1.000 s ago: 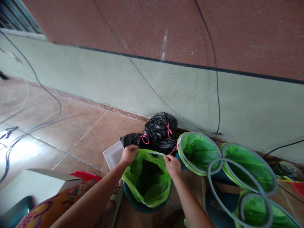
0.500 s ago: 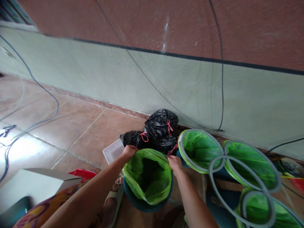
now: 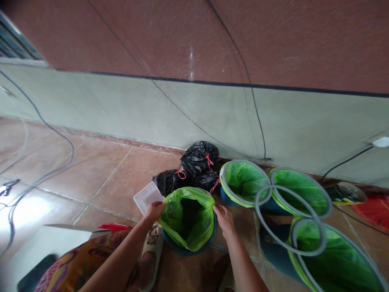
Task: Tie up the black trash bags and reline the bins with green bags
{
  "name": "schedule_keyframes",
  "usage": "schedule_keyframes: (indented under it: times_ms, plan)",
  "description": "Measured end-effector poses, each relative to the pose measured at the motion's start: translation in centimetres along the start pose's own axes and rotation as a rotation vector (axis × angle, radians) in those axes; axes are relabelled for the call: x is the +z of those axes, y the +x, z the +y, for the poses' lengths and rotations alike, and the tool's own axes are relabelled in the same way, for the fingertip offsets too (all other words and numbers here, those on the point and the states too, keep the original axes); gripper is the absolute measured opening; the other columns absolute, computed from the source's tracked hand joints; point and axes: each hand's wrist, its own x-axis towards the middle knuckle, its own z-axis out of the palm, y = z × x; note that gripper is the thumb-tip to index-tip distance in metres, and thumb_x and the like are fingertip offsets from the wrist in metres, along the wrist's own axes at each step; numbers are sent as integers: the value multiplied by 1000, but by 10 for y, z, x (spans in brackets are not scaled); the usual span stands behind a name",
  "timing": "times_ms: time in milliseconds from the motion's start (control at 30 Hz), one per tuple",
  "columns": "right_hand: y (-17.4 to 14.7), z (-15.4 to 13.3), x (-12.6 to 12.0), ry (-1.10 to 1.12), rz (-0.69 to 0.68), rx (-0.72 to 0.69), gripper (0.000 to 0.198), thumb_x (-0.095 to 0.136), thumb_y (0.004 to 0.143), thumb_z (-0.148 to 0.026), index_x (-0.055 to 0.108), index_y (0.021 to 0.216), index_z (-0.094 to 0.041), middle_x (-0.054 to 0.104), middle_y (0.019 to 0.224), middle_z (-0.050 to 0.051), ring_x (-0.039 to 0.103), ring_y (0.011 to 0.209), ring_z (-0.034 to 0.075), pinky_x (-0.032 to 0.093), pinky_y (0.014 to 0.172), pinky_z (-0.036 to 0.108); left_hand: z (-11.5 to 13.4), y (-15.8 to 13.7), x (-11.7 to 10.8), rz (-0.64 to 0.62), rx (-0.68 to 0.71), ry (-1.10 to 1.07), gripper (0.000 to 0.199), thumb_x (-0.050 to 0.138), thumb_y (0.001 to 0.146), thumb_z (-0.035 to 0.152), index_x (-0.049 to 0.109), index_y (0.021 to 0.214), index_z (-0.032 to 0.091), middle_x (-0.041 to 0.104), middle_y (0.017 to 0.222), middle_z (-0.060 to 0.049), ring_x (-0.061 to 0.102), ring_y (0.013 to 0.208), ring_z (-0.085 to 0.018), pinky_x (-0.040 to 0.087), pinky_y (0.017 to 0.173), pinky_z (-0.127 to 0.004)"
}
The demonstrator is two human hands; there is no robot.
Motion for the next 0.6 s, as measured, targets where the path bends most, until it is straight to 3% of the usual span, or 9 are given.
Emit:
schedule_keyframes:
  times_ms: [167,233,300,467,600]
  plan:
    - [-19,-9,16,-437,154,-78,60,63,73,-43,60,121,-8,68,116,19,64,109,31,48,94,38,-16,-30,3,21,-35,-76,31,62,81,19,67,110,9,76,93,-11,71,78,-18,50,61,-20]
    - [-28,-13,23,-608,193,-118,66,63,76,-38,51,132,-6,61,128,21,61,115,31,46,96,37,-19,-39,5,62,-32,-60,31,63,77,16,68,108,10,76,92,-10,71,78,-19,50,61,-20]
    - [-36,-14,28,-731,208,-139,60,59,81,-30,48,136,-9,58,132,20,61,116,28,47,93,34,-20,-45,5,99,-32,-14,30,63,75,15,70,104,12,76,89,-9,71,78,-20,50,61,-21]
    - [-49,-16,25,-932,189,-113,34,43,90,-20,59,120,-14,69,112,15,69,96,23,48,80,31,-19,-49,5,71,-62,61,29,63,73,17,72,100,14,76,88,-7,71,82,-21,48,61,-21]
    - [-49,-15,19,-962,185,-112,30,39,93,-24,67,100,-17,73,88,14,70,76,24,47,70,34,-22,-49,7,94,-18,73,30,61,74,16,72,102,14,76,86,-7,71,79,-20,47,60,-21]
